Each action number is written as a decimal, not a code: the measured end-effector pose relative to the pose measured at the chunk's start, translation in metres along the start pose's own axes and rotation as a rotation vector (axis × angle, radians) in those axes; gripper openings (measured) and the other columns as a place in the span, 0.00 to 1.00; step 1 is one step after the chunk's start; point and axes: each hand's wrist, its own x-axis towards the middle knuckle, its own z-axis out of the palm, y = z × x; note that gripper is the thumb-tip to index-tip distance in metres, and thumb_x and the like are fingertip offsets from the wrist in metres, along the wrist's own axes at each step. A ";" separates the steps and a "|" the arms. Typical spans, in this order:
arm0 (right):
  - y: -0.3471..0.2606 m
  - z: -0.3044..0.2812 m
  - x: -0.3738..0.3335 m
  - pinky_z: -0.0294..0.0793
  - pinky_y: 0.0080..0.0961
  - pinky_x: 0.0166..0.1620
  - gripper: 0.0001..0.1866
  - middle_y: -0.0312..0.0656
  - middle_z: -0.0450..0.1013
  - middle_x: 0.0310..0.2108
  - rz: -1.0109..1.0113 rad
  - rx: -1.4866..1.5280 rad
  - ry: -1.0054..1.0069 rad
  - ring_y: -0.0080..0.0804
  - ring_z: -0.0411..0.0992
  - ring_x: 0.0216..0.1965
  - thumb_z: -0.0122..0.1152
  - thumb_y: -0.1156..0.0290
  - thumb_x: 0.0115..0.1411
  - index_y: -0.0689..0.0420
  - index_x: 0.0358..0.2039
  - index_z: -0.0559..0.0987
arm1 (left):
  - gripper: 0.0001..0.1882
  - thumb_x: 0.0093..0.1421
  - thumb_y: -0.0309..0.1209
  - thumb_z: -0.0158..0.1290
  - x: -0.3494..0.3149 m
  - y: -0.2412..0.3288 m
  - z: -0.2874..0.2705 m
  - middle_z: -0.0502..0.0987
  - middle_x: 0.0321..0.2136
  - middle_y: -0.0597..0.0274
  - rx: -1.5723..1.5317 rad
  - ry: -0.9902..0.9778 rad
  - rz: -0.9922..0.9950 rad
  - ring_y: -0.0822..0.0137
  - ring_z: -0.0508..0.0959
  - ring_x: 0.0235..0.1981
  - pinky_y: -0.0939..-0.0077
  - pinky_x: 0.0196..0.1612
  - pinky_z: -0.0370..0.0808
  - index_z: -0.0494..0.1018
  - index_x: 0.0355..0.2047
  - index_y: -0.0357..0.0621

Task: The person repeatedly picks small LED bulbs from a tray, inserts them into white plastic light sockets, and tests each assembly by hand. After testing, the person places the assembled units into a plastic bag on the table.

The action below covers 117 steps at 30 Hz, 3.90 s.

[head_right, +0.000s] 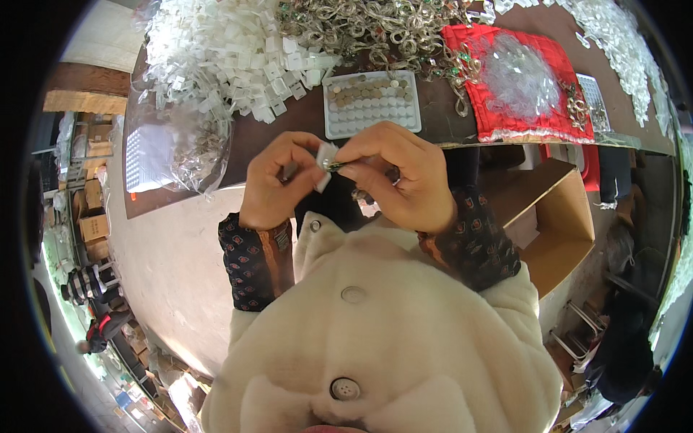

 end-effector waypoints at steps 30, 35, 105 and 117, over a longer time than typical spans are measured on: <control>-0.009 0.026 -0.014 0.73 0.15 0.37 0.06 0.38 0.74 0.37 0.031 -0.057 0.002 0.18 0.74 0.35 0.60 0.86 0.60 0.66 0.38 0.80 | 0.16 0.56 0.15 0.61 -0.039 0.009 0.046 0.81 0.38 0.64 -0.513 0.381 -0.010 0.78 0.75 0.34 0.82 0.40 0.75 0.79 0.46 0.34; -0.011 0.024 -0.014 0.73 0.15 0.38 0.06 0.39 0.74 0.38 0.115 0.151 -0.039 0.18 0.73 0.35 0.62 0.85 0.61 0.66 0.40 0.81 | 0.15 0.55 0.15 0.62 -0.041 0.005 0.047 0.81 0.39 0.63 -0.539 0.407 0.095 0.77 0.76 0.35 0.80 0.41 0.75 0.79 0.44 0.36; 0.013 0.045 -0.007 0.78 0.29 0.34 0.14 0.44 0.75 0.36 -0.253 -0.448 0.023 0.39 0.76 0.31 0.65 0.81 0.54 0.58 0.42 0.79 | 0.06 0.70 0.32 0.48 -0.036 -0.016 0.067 0.78 0.42 0.60 -1.345 0.317 -0.120 0.66 0.78 0.42 0.68 0.47 0.77 0.69 0.46 0.49; 0.039 -0.033 0.025 0.76 0.26 0.37 0.09 0.44 0.78 0.35 -0.122 -0.895 0.312 0.36 0.77 0.33 0.65 0.80 0.58 0.58 0.40 0.82 | 0.07 0.69 0.32 0.51 -0.024 -0.027 0.060 0.77 0.44 0.57 -1.236 0.345 -0.133 0.75 0.72 0.32 0.89 0.21 0.64 0.69 0.45 0.48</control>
